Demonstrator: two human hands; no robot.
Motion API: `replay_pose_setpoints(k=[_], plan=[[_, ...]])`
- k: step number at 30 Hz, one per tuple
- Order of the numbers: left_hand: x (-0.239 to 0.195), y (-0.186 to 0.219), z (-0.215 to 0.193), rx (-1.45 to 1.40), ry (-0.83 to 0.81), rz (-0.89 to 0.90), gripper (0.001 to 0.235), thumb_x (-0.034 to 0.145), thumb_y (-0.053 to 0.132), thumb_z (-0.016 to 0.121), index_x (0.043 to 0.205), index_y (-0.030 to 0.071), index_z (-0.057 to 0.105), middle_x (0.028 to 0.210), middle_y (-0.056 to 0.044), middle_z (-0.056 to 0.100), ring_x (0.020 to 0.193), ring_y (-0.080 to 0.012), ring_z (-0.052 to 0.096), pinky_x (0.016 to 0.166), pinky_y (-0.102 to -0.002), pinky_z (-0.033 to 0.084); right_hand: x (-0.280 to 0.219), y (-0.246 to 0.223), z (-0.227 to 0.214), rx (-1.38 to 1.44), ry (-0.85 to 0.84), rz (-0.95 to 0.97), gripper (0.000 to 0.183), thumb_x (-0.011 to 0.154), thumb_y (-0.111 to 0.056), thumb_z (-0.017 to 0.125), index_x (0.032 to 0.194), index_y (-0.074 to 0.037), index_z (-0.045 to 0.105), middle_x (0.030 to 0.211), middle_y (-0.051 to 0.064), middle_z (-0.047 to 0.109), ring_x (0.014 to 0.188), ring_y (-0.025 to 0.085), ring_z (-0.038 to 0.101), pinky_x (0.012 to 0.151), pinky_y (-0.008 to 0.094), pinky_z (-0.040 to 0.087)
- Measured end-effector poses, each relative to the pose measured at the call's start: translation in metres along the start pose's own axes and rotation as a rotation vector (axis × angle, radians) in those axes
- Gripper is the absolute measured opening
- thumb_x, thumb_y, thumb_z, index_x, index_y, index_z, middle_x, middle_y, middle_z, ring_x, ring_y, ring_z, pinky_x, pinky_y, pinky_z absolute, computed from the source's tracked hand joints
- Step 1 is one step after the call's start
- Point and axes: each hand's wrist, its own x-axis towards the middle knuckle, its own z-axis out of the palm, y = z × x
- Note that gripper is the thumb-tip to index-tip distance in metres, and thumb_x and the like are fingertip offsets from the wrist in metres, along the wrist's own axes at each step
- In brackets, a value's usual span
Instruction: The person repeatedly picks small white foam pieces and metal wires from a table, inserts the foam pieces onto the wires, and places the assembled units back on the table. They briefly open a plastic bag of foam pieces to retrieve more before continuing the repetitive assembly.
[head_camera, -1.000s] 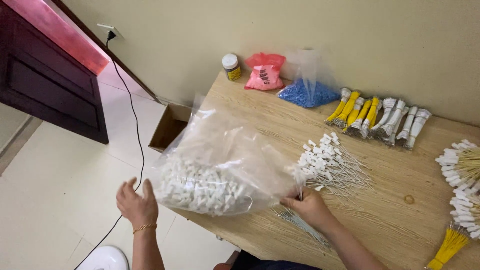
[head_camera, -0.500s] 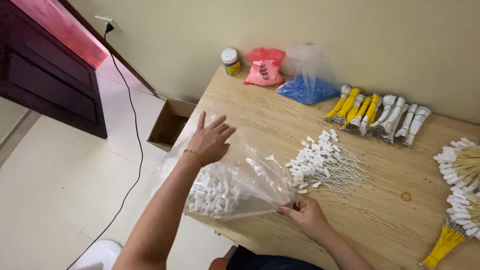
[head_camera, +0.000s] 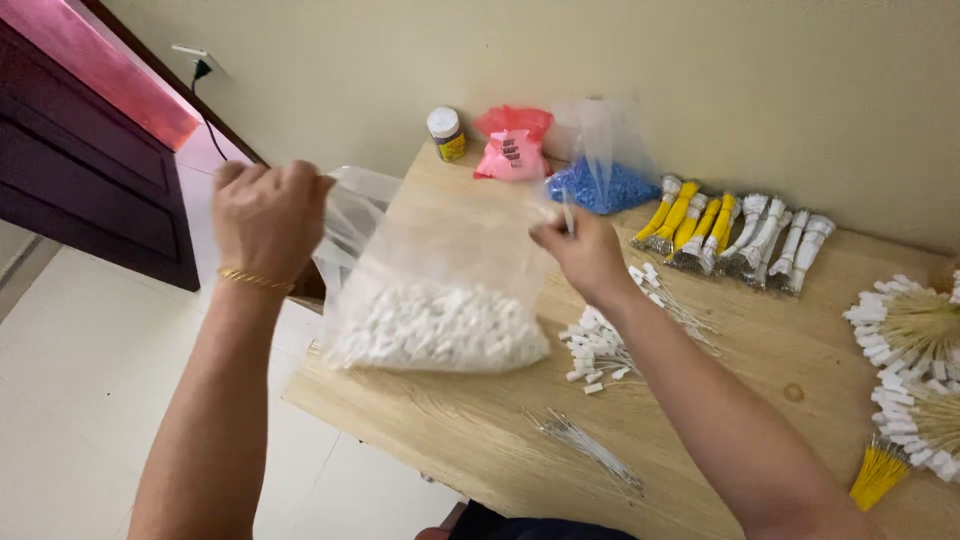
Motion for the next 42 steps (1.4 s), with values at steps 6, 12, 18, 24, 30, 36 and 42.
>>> replay_pose_setpoints(k=[6, 12, 18, 24, 30, 36, 42], plan=[[-0.024, -0.007, -0.037, -0.084, 0.005, -0.134, 0.035, 0.086, 0.025, 0.077, 0.065, 0.016, 0.05, 0.053, -0.005, 0.05, 0.054, -0.0236, 0.06, 0.069, -0.034, 0.049, 0.069, -0.029, 0.017, 0.119, 0.026, -0.155, 0.016, 0.074, -0.02, 0.08, 0.077, -0.01, 0.068, 0.062, 0.003, 0.061, 0.061, 0.014, 0.057, 0.056, 0.029, 0.045], [-0.026, 0.025, -0.055, -0.331, -0.103, -0.186, 0.036, 0.09, 0.027, 0.076, 0.064, 0.016, 0.053, 0.054, -0.003, 0.051, 0.057, -0.0255, 0.061, 0.065, -0.035, 0.047, 0.1, -0.032, 0.017, 0.12, 0.027, -0.19, 0.013, 0.075, -0.022, 0.079, 0.074, -0.014, 0.069, 0.053, -0.002, 0.055, 0.052, 0.009, 0.052, 0.049, 0.022, 0.039], [0.017, 0.066, -0.091, -0.542, -0.179, 0.025, 0.025, 0.085, 0.023, 0.072, 0.068, 0.015, 0.055, 0.058, -0.006, 0.055, 0.058, -0.0252, 0.062, 0.059, -0.034, 0.05, 0.147, -0.043, 0.027, -0.104, 0.088, -0.264, 0.012, 0.075, -0.026, 0.078, 0.079, -0.016, 0.073, 0.069, 0.008, 0.069, 0.075, 0.029, 0.069, 0.063, 0.036, 0.052], [0.006, 0.084, -0.067, -0.562, -0.291, 0.162, 0.023, 0.09, 0.031, 0.064, 0.076, 0.015, 0.054, 0.07, -0.002, 0.061, 0.061, -0.0183, 0.067, 0.061, -0.03, 0.054, 0.152, -0.074, 0.036, -0.105, 0.168, -0.407, 0.017, 0.076, -0.02, 0.074, 0.088, -0.009, 0.07, 0.08, 0.012, 0.07, 0.085, 0.034, 0.069, 0.071, 0.044, 0.054], [-0.006, 0.115, -0.025, -0.769, -0.302, 0.173, 0.014, 0.093, 0.022, 0.057, 0.086, 0.01, 0.057, 0.088, -0.008, 0.062, 0.08, -0.0244, 0.069, 0.073, -0.034, 0.055, 0.008, -0.12, 0.026, 0.0, -0.123, -0.29, 0.041, 0.083, -0.039, 0.065, 0.113, -0.012, 0.058, 0.085, 0.016, 0.069, 0.089, 0.035, 0.069, 0.079, 0.046, 0.054], [-0.02, 0.152, -0.025, -0.726, -0.476, 0.105, 0.021, 0.085, 0.008, 0.055, 0.106, 0.007, 0.06, 0.104, -0.01, 0.06, 0.088, -0.0256, 0.069, 0.073, -0.034, 0.057, -0.017, -0.035, 0.065, 0.021, -0.278, 0.201, 0.074, 0.08, -0.055, 0.07, 0.134, -0.015, 0.039, 0.099, 0.014, 0.066, 0.093, 0.03, 0.069, 0.077, 0.039, 0.056], [-0.042, 0.168, 0.0, -0.882, -0.716, -0.256, 0.029, 0.084, 0.004, 0.052, 0.106, 0.018, 0.067, 0.104, -0.004, 0.06, 0.078, -0.0312, 0.071, 0.065, -0.038, 0.06, -0.014, 0.009, 0.079, 0.334, -0.253, 0.104, 0.054, 0.084, -0.016, 0.072, 0.127, -0.003, 0.042, 0.073, 0.008, 0.065, 0.065, 0.015, 0.066, 0.049, 0.022, 0.051]])
